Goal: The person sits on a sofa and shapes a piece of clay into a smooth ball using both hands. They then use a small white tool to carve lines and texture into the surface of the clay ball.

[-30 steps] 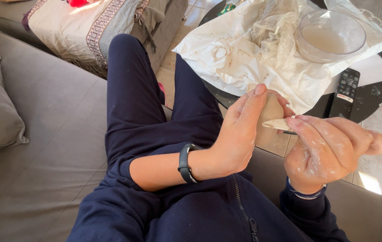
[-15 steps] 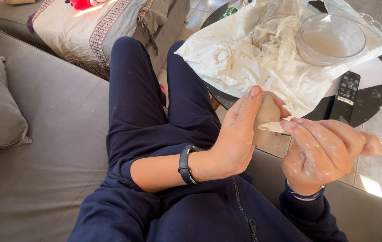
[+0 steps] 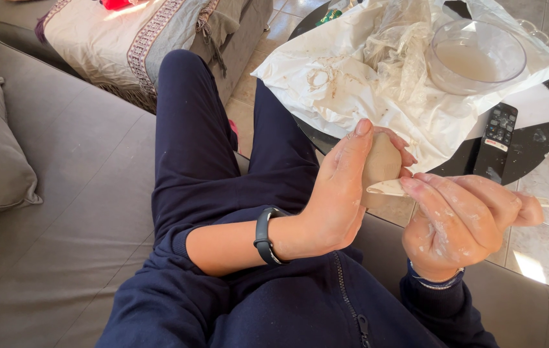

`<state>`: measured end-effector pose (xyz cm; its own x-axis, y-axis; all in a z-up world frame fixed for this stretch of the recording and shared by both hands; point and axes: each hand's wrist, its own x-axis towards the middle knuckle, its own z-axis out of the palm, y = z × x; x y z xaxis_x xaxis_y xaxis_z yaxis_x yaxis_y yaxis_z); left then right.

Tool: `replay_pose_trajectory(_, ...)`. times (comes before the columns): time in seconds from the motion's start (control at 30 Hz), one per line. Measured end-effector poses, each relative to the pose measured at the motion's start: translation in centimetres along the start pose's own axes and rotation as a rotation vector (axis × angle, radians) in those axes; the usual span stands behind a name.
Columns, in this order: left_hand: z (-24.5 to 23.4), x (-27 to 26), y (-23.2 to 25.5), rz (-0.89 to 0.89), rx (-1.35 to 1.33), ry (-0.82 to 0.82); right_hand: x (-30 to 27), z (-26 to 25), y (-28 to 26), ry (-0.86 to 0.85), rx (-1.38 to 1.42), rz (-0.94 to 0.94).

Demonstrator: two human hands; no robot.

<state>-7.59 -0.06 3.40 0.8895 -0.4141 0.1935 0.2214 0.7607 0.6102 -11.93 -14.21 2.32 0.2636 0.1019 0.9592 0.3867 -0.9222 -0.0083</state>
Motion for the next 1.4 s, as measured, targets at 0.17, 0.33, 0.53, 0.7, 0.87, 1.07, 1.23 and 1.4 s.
replay_pose_trajectory(0.17,0.0,0.1,0.2,-0.018,-0.02,0.027,0.2,-0.1,-0.4,-0.014,0.008,0.003)
replay_pose_trajectory(0.33,0.1,0.1,0.6,-0.021,-0.023,0.043,0.1,0.0,-0.5,-0.025,0.017,0.006)
replay_pose_trajectory(0.53,0.3,0.0,1.0,-0.025,-0.052,0.054,0.1,0.2,-0.5,-0.013,0.034,-0.023)
replay_pose_trajectory(0.7,0.2,0.2,1.2,-0.029,-0.062,0.096,-0.6,0.4,0.0,0.004,0.084,-0.054)
replay_pose_trajectory(0.87,0.1,0.1,2.1,-0.025,-0.047,0.094,-0.5,0.7,-0.3,0.01,0.108,-0.092)
replay_pose_trajectory(1.07,-0.2,0.5,3.3,-0.04,-0.14,0.085,0.0,0.2,-0.1,0.026,0.184,-0.12)
replay_pose_trajectory(1.23,0.1,0.1,4.1,0.036,-0.215,-0.126,-2.4,-0.6,1.9,0.092,0.307,0.03)
replay_pose_trajectory(1.4,-0.1,-0.3,3.8,-0.066,-0.103,-0.24,-3.5,-0.8,1.6,0.103,0.4,0.239)
